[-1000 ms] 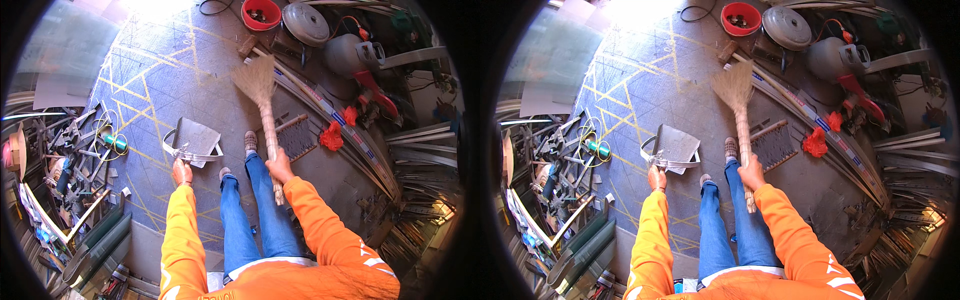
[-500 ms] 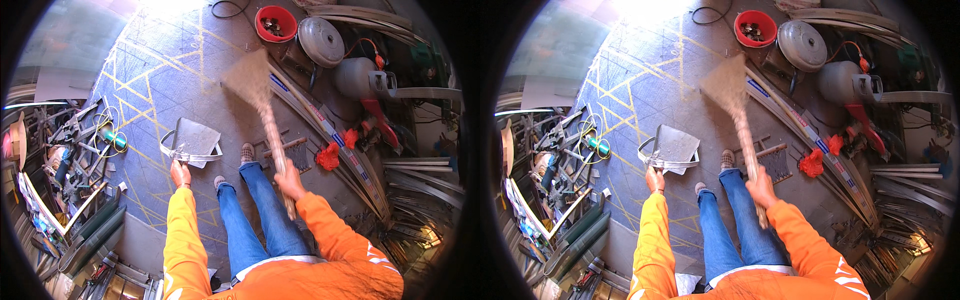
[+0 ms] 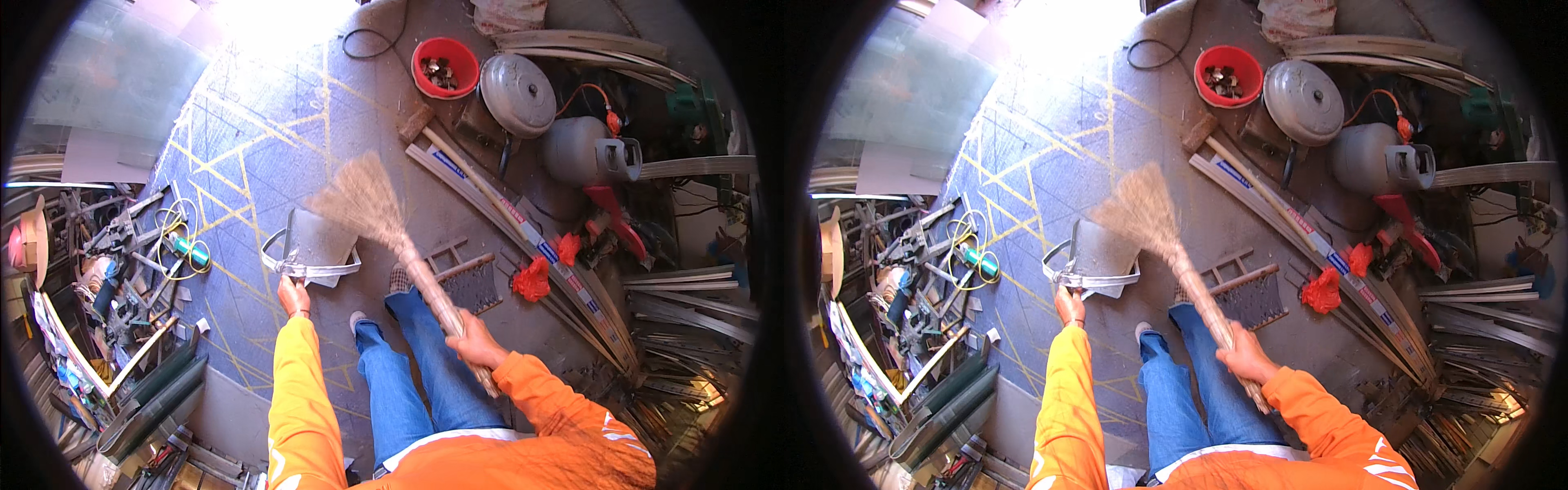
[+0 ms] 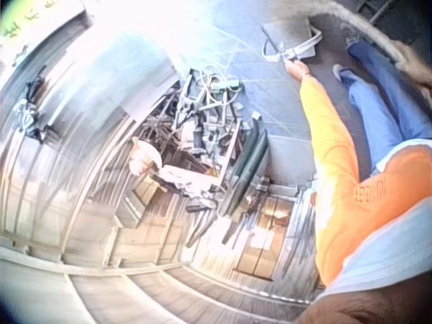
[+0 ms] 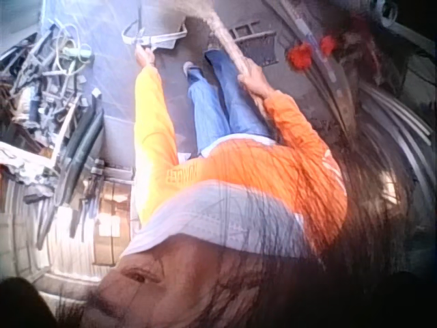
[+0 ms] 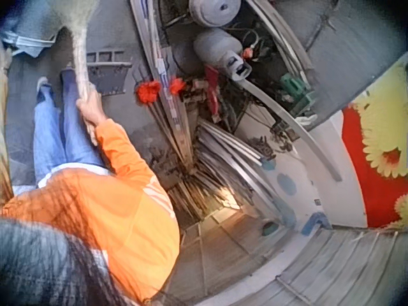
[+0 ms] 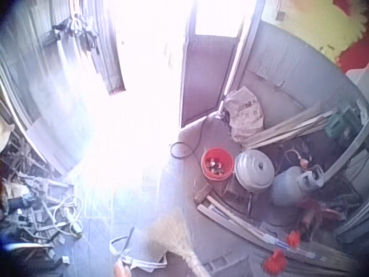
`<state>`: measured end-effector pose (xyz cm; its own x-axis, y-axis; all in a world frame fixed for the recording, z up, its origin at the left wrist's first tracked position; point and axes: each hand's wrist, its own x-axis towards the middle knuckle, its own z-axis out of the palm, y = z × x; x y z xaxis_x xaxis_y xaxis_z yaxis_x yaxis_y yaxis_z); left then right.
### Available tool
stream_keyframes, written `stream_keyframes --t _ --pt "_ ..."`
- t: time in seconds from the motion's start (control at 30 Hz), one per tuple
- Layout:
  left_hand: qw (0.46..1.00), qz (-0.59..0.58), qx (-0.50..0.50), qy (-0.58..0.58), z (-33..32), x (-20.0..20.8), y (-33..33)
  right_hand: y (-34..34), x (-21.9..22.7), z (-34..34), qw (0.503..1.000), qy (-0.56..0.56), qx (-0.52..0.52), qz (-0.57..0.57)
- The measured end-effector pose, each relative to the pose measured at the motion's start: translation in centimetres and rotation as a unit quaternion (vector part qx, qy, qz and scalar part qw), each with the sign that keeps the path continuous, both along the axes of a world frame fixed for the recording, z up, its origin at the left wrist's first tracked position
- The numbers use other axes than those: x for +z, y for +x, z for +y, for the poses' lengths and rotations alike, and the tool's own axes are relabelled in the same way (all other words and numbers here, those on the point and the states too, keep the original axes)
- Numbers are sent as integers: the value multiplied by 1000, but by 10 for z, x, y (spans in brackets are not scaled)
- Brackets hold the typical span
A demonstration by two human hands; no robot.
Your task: The person sweeps debris from a cluttered workshop floor using a traditional straw broom and a dustpan. They gather small metal scraps and dust into the dustpan, move around the workspace to collect scattered debris, and then walk toward the doorway while holding the dustpan and broom.
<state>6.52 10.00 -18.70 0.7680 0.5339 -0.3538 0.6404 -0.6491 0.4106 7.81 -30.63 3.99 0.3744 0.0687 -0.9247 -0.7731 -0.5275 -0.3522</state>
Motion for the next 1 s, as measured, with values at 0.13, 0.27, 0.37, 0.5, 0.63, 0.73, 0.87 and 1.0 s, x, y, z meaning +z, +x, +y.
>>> stream_keyframes --t 0.13,0.27,0.37,0.5,0.63,0.73,0.87,1.0 --pt "999 -31 -10 4 16 5 23 63 -63 13 990 -9 -93 -110" --pt "999 -23 -15 30 29 -4 43 132 -129 47 981 -73 -102 -149" --pt "1000 15 -18 17 15 -7 70 91 -180 48 963 -150 32 -221" --pt "999 24 -1 46 24 -13 77 39 -109 70 991 -59 104 -63" --pt "1000 17 -2 22 26 -10 85 66 -20 58 998 22 30 56" --pt "1000 -3 10 8 42 -9 81 89 -13 57 1000 -10 -5 -8" --pt "999 -6 5 36 65 -13 78 165 -61 85 991 -37 -87 -99" --pt "999 49 17 18 50 -11 101 193 -111 110 985 -92 -89 -119"
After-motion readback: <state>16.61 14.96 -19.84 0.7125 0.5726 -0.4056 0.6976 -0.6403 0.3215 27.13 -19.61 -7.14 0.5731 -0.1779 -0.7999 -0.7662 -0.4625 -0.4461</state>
